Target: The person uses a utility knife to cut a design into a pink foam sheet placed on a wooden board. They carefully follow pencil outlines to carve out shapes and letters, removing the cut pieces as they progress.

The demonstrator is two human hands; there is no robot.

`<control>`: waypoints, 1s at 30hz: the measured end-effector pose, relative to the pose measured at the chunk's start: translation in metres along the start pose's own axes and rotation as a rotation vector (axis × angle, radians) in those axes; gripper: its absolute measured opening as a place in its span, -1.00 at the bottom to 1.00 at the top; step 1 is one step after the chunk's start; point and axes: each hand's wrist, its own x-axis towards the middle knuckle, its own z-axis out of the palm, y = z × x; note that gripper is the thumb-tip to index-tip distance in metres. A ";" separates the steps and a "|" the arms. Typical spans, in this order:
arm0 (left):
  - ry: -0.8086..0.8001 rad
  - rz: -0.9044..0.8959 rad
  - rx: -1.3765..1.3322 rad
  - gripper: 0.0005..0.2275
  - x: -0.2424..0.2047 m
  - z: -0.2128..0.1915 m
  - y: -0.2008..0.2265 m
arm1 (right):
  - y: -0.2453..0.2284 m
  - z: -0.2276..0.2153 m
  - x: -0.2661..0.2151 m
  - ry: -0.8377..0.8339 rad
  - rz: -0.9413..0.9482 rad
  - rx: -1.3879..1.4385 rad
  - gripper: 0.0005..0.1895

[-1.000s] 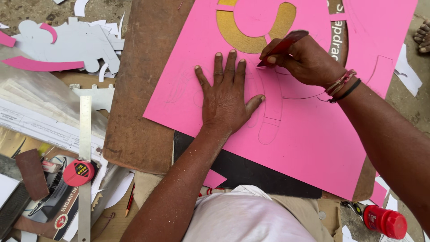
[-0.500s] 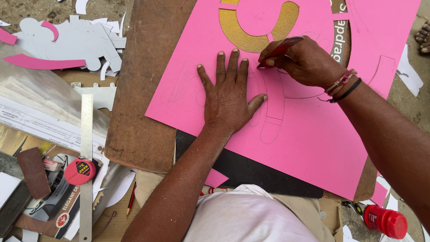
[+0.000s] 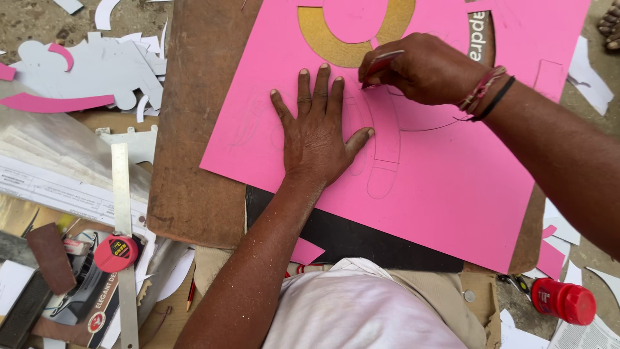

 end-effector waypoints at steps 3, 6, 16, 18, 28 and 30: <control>0.006 0.002 0.006 -0.14 0.001 0.001 -0.001 | 0.006 0.000 -0.004 -0.017 0.074 0.023 -0.84; 0.005 0.003 0.002 -0.13 0.002 0.002 -0.001 | 0.013 0.000 -0.010 -0.001 0.071 0.005 -0.82; 0.009 0.003 0.018 -0.12 0.002 -0.004 0.001 | 0.023 -0.007 -0.023 0.007 0.086 0.078 -0.84; -0.031 -0.014 0.036 -0.12 0.003 -0.008 0.002 | 0.023 -0.005 -0.023 0.008 0.068 0.064 -0.82; 0.020 0.008 -0.012 -0.16 -0.001 -0.001 0.001 | -0.043 0.052 -0.113 0.275 0.198 0.601 -0.82; 0.009 0.002 -0.034 -0.18 0.000 -0.002 0.001 | -0.059 0.058 -0.117 0.286 0.243 0.553 -0.83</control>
